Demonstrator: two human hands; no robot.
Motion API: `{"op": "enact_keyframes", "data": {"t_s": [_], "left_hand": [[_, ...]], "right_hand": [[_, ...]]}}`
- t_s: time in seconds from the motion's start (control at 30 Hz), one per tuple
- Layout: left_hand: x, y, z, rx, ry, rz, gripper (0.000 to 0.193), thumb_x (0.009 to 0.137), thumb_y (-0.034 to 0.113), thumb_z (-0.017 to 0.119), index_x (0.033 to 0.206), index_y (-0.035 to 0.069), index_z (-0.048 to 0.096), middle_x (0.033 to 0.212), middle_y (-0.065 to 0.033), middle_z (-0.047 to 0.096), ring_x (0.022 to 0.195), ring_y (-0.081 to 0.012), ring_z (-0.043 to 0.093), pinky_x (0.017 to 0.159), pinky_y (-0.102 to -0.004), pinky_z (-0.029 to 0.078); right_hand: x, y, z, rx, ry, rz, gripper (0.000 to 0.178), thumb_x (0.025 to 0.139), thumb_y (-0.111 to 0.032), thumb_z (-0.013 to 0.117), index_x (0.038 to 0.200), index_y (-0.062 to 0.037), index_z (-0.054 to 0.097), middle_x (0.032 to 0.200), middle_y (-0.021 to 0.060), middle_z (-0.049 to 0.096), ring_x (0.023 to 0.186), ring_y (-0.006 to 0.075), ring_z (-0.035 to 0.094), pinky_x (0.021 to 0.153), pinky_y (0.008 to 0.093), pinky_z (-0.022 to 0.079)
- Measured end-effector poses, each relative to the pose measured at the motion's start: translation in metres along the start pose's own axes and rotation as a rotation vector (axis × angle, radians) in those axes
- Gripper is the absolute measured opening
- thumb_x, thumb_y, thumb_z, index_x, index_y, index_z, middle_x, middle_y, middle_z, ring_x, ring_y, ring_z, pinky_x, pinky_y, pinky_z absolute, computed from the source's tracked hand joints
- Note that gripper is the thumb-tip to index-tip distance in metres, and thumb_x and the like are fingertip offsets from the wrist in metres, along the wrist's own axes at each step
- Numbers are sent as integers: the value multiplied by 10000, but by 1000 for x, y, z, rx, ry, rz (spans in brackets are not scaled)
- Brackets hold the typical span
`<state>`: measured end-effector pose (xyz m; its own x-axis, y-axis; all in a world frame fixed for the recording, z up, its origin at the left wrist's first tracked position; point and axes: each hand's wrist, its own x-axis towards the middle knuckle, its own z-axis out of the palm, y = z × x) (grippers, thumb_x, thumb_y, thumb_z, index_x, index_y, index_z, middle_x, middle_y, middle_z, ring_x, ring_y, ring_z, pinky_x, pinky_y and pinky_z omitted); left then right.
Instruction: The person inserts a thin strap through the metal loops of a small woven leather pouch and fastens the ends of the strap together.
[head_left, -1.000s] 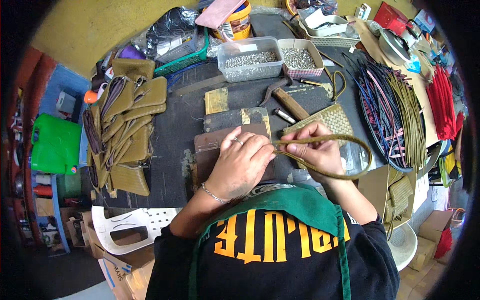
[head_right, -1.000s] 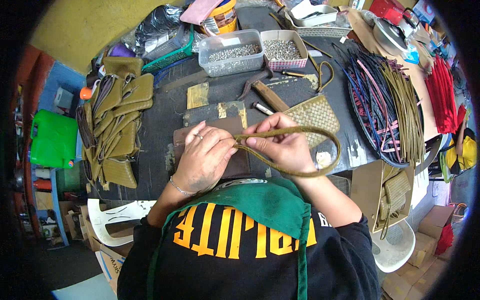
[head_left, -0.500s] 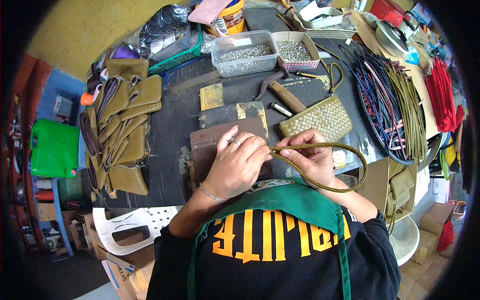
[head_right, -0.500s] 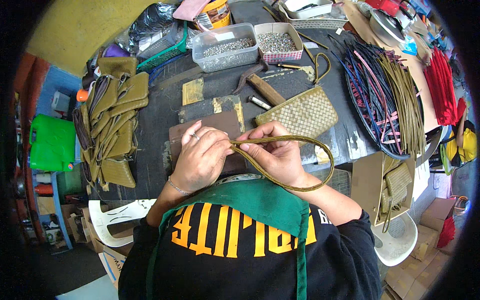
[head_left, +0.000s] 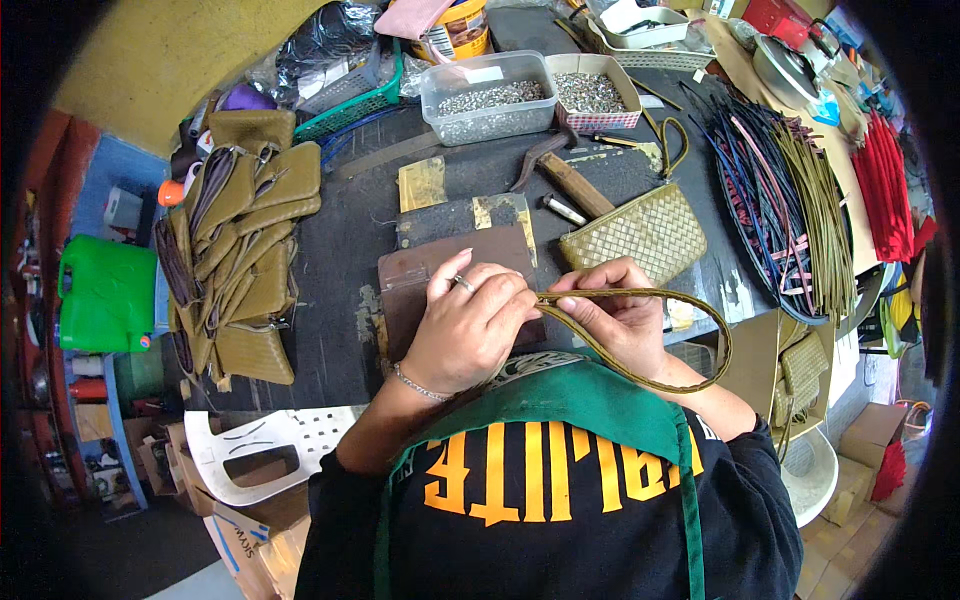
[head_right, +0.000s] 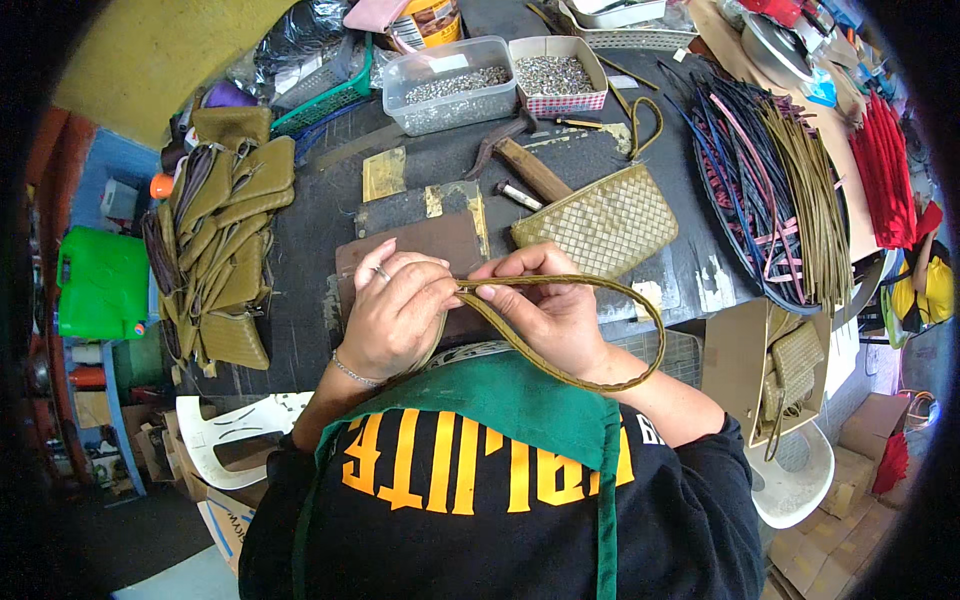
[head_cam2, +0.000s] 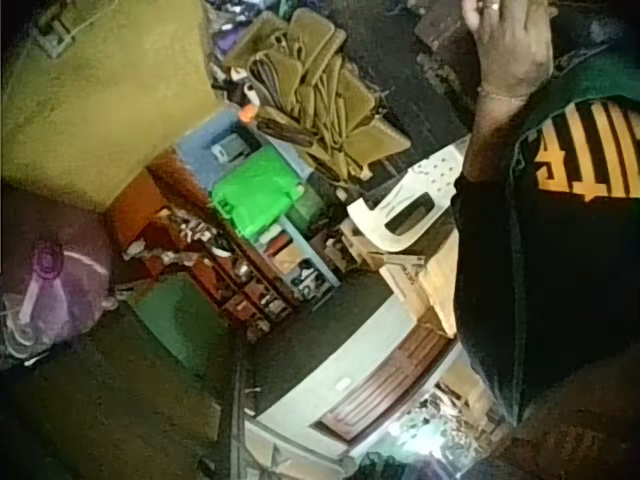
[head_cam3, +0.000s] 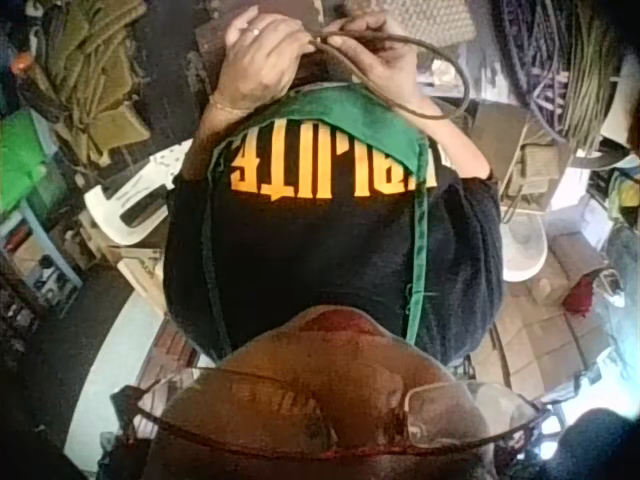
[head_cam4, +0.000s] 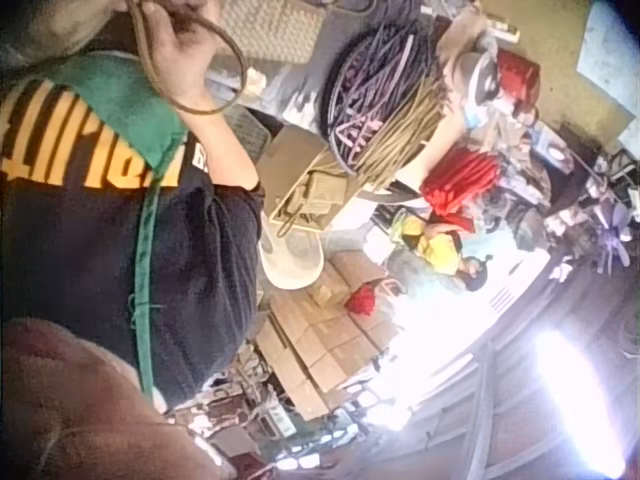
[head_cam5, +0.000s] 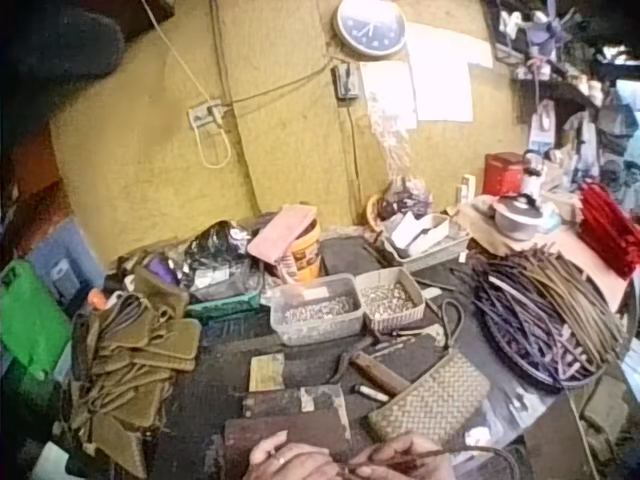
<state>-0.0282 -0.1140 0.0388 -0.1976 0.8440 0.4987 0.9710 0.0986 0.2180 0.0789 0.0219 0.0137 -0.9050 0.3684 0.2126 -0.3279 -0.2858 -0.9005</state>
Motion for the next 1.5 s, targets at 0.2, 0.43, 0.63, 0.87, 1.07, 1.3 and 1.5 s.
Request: {"op": "enact_keyframes", "data": {"t_s": [0.2,0.43,0.63,0.87,1.07,1.3,1.5], "left_hand": [[1,1,-1,-13,-6,-4,118,694,168,594,771,85,560,821,-5,508,833,-155,500,868,-397,278],[2,1,-1,-71,-42,-40,133,699,176,595,788,85,556,822,0,500,796,-154,507,878,-393,279],[4,4,-2,-111,-75,-105,190,699,145,591,869,71,550,864,-14,502,801,-164,523,870,-389,300],[11,7,-1,-252,-103,-156,209,751,196,551,905,60,516,881,-28,494,819,-208,521,853,-403,328],[11,0,10,-339,-63,-158,171,713,148,596,817,28,530,804,-78,538,761,-244,528,709,-344,391],[9,0,8,-97,-49,-51,151,697,120,591,813,46,529,815,-54,527,754,-209,526,635,-302,353],[16,3,1,-272,-18,-162,243,692,131,606,895,17,533,886,-64,535,814,-217,529,671,-324,395]], "right_hand": [[-1,1,-3,-19,-40,-43,145,776,50,505,869,4,404,914,137,538,837,135,532,739,234,449],[1,-4,-6,-128,-131,-43,163,773,39,517,889,1,409,918,112,524,873,132,509,776,237,417],[0,-2,-4,-172,-127,-115,246,750,45,542,939,-10,395,951,95,502,902,132,500,785,242,413],[0,13,-5,-63,95,-3,255,766,35,528,958,-16,367,893,105,511,855,136,513,759,246,426],[1,19,-1,33,113,-40,270,770,16,537,977,-21,367,886,102,518,822,141,525,726,243,435],[1,12,-1,-25,128,43,210,759,-3,565,930,-9,443,823,87,568,773,121,540,708,235,443],[3,15,1,37,201,58,198,764,-1,560,934,-2,459,818,55,561,751,89,519,673,211,432]]}}
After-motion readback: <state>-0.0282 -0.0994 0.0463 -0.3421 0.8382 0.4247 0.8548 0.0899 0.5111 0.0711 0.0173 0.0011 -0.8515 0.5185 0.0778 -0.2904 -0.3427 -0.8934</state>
